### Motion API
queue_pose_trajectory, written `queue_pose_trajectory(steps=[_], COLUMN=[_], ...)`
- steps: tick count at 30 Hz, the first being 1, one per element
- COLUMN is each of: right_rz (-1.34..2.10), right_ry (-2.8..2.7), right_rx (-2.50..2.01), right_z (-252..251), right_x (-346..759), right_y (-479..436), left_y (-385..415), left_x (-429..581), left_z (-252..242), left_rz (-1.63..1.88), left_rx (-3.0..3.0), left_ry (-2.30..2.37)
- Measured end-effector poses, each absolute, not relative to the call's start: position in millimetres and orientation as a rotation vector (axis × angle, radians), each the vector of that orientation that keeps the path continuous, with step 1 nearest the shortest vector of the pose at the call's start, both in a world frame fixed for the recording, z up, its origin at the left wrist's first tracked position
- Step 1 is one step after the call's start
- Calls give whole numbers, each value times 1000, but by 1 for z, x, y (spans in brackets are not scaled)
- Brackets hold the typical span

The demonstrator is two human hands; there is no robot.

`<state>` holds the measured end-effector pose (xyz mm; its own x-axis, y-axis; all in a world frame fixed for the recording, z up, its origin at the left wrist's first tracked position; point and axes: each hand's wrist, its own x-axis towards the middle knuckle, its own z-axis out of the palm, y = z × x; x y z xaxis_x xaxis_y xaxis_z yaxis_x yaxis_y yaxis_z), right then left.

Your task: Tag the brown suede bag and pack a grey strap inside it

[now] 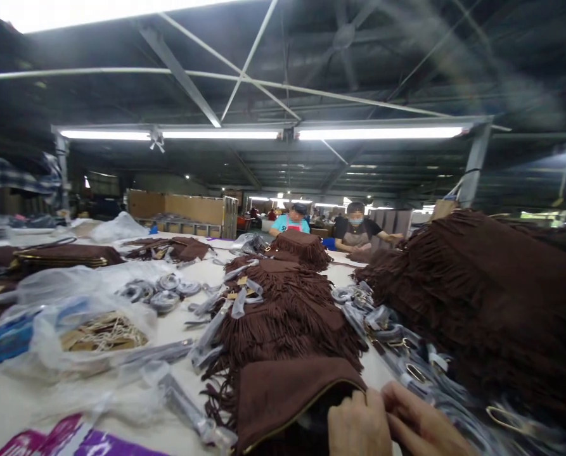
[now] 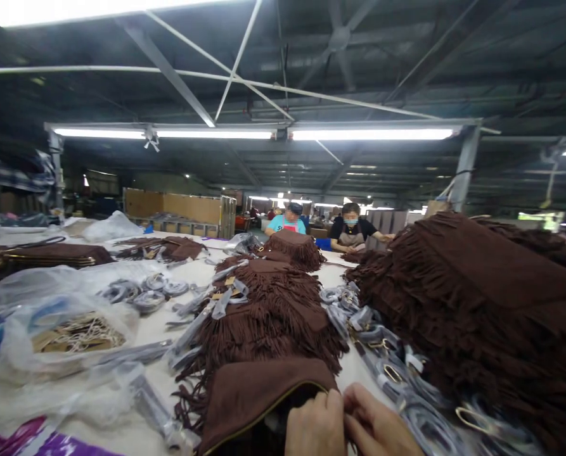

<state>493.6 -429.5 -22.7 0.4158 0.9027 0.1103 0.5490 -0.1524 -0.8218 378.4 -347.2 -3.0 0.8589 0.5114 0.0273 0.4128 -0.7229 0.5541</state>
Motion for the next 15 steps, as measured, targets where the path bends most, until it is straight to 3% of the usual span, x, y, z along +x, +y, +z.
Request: queue_pose_trajectory(steps=[8,15], right_rz=[354,-85], right_ry=[-1360,-1479], right_rx=[-1931,-2126], right_z=[13,1], right_x=[486,513], right_y=[-429,-435], left_y=[-343,-323], left_x=[356,327], left_z=[33,49], left_rz=[298,-32], left_rx=[2652,2896], left_ry=[632,780])
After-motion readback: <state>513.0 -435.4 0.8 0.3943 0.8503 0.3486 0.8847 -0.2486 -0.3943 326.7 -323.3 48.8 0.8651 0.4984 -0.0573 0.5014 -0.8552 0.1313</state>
